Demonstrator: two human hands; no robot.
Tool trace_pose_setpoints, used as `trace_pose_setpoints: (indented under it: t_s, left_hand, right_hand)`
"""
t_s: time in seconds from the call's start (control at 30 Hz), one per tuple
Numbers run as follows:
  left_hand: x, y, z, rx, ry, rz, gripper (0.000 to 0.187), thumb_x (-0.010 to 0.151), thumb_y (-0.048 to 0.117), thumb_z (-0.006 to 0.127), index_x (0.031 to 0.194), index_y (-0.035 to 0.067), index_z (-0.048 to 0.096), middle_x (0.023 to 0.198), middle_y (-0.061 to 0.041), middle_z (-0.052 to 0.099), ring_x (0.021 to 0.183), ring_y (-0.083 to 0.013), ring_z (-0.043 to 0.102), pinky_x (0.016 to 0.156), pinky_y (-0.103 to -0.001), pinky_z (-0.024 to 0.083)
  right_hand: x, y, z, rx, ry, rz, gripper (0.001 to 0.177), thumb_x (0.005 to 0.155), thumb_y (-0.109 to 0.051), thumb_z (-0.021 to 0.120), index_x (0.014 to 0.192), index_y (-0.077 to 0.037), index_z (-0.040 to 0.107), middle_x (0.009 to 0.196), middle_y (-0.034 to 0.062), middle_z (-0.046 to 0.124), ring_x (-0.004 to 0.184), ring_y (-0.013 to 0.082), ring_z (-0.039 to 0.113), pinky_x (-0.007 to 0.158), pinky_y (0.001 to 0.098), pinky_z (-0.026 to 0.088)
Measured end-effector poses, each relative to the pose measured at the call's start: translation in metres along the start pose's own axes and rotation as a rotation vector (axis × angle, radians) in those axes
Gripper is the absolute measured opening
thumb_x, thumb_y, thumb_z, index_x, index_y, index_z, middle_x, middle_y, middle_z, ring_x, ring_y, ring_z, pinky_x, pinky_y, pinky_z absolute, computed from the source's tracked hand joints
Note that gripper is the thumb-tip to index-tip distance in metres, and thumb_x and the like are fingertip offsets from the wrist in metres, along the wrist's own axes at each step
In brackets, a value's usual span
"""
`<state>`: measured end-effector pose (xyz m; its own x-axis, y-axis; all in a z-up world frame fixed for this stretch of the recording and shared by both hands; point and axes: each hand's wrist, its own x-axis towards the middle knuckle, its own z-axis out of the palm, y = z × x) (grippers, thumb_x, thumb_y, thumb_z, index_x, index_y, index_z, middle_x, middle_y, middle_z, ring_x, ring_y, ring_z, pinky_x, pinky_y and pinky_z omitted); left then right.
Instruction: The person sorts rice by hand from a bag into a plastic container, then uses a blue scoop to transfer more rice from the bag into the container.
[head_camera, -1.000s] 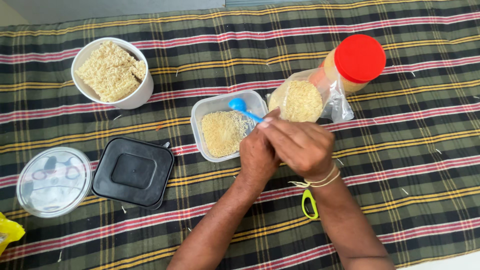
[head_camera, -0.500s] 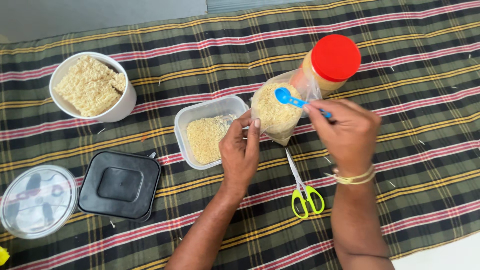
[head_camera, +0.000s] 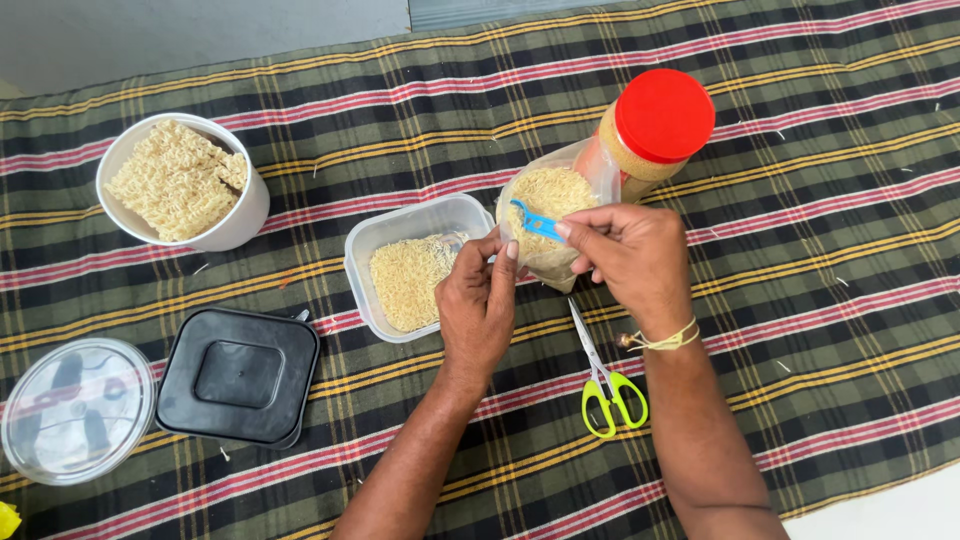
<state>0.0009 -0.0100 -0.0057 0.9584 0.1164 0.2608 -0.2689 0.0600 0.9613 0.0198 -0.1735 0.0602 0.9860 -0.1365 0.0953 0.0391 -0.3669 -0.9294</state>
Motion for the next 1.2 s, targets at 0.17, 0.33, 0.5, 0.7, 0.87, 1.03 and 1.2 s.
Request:
trace_pose_setpoints:
  t_s: [0.17, 0.33, 0.5, 0.7, 0.87, 1.03, 1.2]
  left_hand:
    - [0.000, -0.001, 0.000, 0.065, 0.002, 0.032, 0.020, 0.103, 0.016, 0.063, 0.104, -0.004, 0.063, 0.123, -0.023, 0.074, 0.088, -0.0167, 0.078, 0.073, -0.030, 0.065]
    - [0.002, -0.002, -0.001, 0.064, -0.017, 0.035, 0.021, 0.105, 0.017, 0.063, 0.104, -0.004, 0.063, 0.124, -0.024, 0.074, 0.090, -0.0169, 0.079, 0.076, -0.030, 0.066]
    - [0.001, -0.003, 0.000, 0.055, -0.016, 0.051, 0.020, 0.105, 0.017, 0.062, 0.106, -0.004, 0.063, 0.124, -0.024, 0.073, 0.092, -0.0173, 0.078, 0.077, -0.030, 0.066]
    - [0.000, 0.002, 0.002, 0.286, -0.023, 0.093, 0.019, 0.101, 0.013, 0.065, 0.110, -0.003, 0.064, 0.121, -0.022, 0.073, 0.081, -0.0185, 0.080, 0.060, -0.028, 0.064]
    - [-0.004, 0.001, 0.005, 0.510, -0.011, 0.305, 0.015, 0.099, 0.011, 0.070, 0.105, 0.000, 0.061, 0.122, -0.022, 0.073, 0.080, -0.0249, 0.078, 0.061, -0.032, 0.063]
    - [-0.008, -0.008, 0.004, 0.546, -0.039, 0.278, 0.019, 0.098, 0.010, 0.072, 0.112, 0.002, 0.061, 0.118, -0.017, 0.074, 0.082, -0.0293, 0.077, 0.065, -0.038, 0.061]
    - [-0.008, -0.015, -0.002, 0.564, -0.008, 0.451, 0.033, 0.090, 0.012, 0.070, 0.119, 0.003, 0.059, 0.128, -0.019, 0.070, 0.093, -0.0333, 0.076, 0.073, -0.039, 0.062]
  right_hand:
    - [0.006, 0.011, -0.009, 0.117, 0.045, 0.012, 0.014, 0.090, -0.006, 0.079, 0.098, 0.005, 0.078, 0.074, 0.0072, 0.073, 0.054, 0.0061, 0.064, 0.044, 0.0179, 0.045]
    - [0.010, 0.014, -0.021, 0.204, 0.100, 0.006, 0.012, 0.090, -0.003, 0.078, 0.098, 0.005, 0.077, 0.076, 0.0084, 0.073, 0.054, 0.0074, 0.064, 0.044, 0.0186, 0.045]
    - [0.012, 0.015, -0.038, 0.314, 0.126, 0.022, 0.010, 0.091, -0.003, 0.077, 0.098, 0.005, 0.075, 0.079, 0.0095, 0.074, 0.054, 0.0082, 0.063, 0.044, 0.0190, 0.046]
    - [0.009, 0.013, -0.037, 0.445, 0.156, -0.019, 0.014, 0.091, -0.004, 0.080, 0.099, 0.006, 0.074, 0.081, 0.0104, 0.073, 0.055, 0.0090, 0.063, 0.046, 0.0196, 0.045]
    - [-0.005, 0.002, -0.013, 0.458, 0.172, -0.075, 0.014, 0.092, -0.003, 0.080, 0.101, 0.007, 0.074, 0.080, 0.0111, 0.072, 0.057, 0.0102, 0.064, 0.047, 0.0203, 0.046]
    - [-0.030, -0.016, 0.024, -0.126, 0.212, -0.538, 0.013, 0.093, -0.002, 0.080, 0.106, 0.001, 0.076, 0.087, 0.0105, 0.076, 0.071, 0.0169, 0.074, 0.060, 0.0256, 0.058]
    - [-0.032, -0.025, 0.037, -0.575, 0.064, -1.110, 0.021, 0.081, 0.000, 0.081, 0.102, -0.002, 0.080, 0.098, 0.0095, 0.079, 0.081, 0.0220, 0.077, 0.066, 0.0324, 0.060]
